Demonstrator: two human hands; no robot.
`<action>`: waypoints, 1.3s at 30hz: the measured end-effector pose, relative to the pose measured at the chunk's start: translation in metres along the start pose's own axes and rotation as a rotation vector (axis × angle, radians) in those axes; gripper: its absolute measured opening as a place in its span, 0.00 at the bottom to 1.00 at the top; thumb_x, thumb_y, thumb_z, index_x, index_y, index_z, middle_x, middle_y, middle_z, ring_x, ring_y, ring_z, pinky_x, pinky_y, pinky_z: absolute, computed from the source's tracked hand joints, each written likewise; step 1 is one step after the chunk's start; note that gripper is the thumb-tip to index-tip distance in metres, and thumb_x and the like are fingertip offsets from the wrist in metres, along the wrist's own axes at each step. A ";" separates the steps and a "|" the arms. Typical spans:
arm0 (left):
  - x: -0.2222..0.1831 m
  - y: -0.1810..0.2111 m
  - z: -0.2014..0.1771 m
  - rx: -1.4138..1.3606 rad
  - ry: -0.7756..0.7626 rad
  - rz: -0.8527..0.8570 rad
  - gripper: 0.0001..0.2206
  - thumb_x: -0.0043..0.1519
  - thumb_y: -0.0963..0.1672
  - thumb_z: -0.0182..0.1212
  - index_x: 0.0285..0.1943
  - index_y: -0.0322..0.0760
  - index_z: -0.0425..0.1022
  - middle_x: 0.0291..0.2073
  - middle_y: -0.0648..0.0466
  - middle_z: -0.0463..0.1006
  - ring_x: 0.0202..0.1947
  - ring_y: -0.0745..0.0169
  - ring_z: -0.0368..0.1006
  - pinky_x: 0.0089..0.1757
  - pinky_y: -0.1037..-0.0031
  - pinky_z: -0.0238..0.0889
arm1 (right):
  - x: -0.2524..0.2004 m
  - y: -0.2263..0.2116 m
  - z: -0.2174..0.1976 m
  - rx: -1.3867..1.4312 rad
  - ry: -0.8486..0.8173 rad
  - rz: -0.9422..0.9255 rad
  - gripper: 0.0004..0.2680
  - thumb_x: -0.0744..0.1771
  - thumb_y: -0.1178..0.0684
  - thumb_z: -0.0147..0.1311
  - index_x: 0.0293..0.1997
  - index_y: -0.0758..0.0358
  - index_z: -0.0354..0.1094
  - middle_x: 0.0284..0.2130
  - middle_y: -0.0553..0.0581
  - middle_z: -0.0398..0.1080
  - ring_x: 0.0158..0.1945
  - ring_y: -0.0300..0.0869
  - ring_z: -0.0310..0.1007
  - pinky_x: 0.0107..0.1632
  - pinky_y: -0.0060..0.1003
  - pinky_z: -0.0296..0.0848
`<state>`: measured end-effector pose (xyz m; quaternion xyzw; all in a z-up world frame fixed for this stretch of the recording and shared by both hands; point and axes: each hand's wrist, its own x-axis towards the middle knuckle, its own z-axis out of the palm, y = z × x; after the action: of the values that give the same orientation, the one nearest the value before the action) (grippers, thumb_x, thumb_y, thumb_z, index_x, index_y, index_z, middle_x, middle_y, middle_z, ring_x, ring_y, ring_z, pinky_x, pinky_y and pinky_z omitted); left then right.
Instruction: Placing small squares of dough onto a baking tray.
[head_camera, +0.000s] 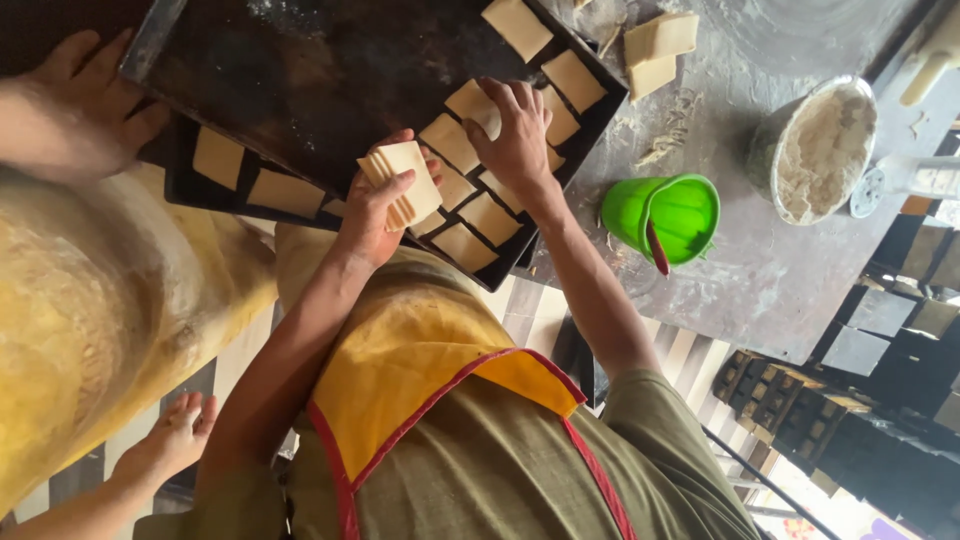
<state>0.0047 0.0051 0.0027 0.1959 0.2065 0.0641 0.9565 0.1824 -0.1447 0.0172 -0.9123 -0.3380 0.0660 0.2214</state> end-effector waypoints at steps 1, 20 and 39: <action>0.000 0.000 -0.001 -0.016 0.003 0.012 0.24 0.64 0.38 0.62 0.71 0.35 0.64 0.54 0.49 0.74 0.56 0.56 0.75 0.59 0.61 0.73 | -0.003 -0.004 -0.004 0.009 0.032 -0.016 0.19 0.64 0.52 0.67 0.61 0.59 0.69 0.51 0.59 0.70 0.58 0.52 0.66 0.58 0.49 0.62; 0.007 -0.004 -0.003 0.086 0.022 0.029 0.22 0.66 0.40 0.61 0.69 0.39 0.63 0.52 0.53 0.75 0.53 0.66 0.74 0.54 0.71 0.72 | -0.046 -0.039 0.010 1.308 -0.054 0.373 0.05 0.66 0.61 0.57 0.41 0.63 0.63 0.36 0.54 0.71 0.39 0.37 0.72 0.45 0.32 0.73; 0.007 -0.008 -0.012 0.059 0.016 0.001 0.21 0.66 0.38 0.61 0.68 0.37 0.66 0.48 0.52 0.78 0.49 0.62 0.75 0.51 0.69 0.72 | 0.045 0.027 -0.007 0.054 0.062 -0.090 0.12 0.62 0.55 0.67 0.49 0.60 0.76 0.46 0.59 0.73 0.54 0.55 0.68 0.57 0.46 0.68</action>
<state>0.0067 0.0039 -0.0131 0.2236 0.2158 0.0601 0.9486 0.2349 -0.1364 0.0127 -0.8916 -0.3696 0.0370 0.2590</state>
